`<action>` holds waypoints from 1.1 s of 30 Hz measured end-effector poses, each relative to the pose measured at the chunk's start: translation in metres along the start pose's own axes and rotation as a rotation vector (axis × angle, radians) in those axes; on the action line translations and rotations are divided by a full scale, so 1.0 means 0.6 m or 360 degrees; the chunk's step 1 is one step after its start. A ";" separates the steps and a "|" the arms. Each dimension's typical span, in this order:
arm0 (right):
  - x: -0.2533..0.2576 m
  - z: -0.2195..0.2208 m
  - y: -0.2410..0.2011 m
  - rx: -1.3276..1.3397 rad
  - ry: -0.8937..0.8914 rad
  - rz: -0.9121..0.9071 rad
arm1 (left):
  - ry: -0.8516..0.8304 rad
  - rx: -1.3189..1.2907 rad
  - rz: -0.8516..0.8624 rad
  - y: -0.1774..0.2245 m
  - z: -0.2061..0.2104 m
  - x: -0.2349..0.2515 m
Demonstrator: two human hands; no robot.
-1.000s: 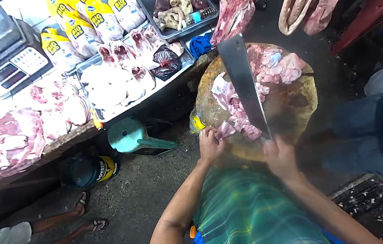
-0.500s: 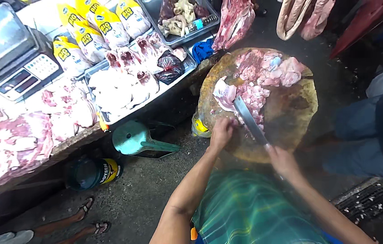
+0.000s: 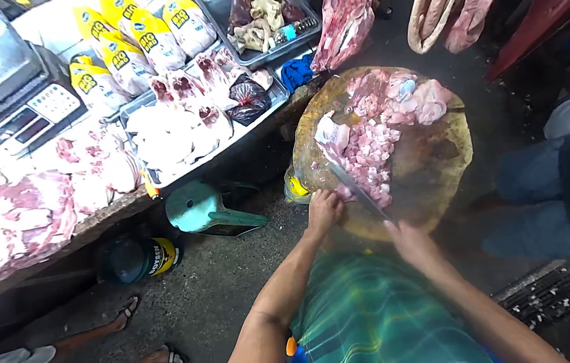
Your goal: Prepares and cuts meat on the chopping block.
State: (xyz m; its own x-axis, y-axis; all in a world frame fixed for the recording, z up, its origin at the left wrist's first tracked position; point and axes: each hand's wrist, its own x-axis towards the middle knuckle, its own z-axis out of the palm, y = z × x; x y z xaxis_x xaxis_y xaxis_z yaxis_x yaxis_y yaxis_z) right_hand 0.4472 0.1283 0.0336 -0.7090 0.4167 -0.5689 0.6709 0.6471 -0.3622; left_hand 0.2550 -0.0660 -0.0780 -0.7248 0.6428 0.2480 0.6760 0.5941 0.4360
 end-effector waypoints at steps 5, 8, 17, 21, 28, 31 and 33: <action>-0.051 -0.053 -0.001 0.0262 0.0351 -0.0111 | 0.0032 -0.0249 -0.0120 0.005 -0.025 -0.022; -0.065 -0.051 -0.018 0.0527 0.0690 -0.0514 | 0.0240 -0.0268 -0.0157 0.011 -0.030 -0.036; -0.008 0.003 0.012 0.0096 0.0025 0.0033 | 0.0135 0.0117 -0.0139 0.008 0.007 -0.004; -0.044 -0.046 0.019 0.0319 0.0282 -0.0031 | 0.0055 -0.0118 -0.0213 0.023 -0.023 -0.017; -0.051 0.026 0.010 0.0402 0.0574 -0.0594 | 0.0136 -0.0442 -0.0895 0.018 -0.084 -0.070; -0.034 0.023 0.034 -0.0001 -0.0033 -0.0076 | 0.0103 -0.0323 -0.1079 0.004 -0.105 -0.050; -0.048 0.002 0.049 0.0151 -0.0021 -0.0024 | -0.0004 -0.0209 -0.1036 -0.015 -0.113 -0.010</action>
State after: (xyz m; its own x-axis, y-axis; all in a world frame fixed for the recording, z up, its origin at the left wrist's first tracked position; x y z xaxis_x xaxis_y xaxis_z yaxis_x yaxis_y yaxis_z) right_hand 0.4876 0.1347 0.0385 -0.7166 0.3985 -0.5724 0.6782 0.5897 -0.4385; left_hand 0.2443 -0.1078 -0.0249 -0.9793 0.1739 -0.1033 0.0786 0.7978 0.5978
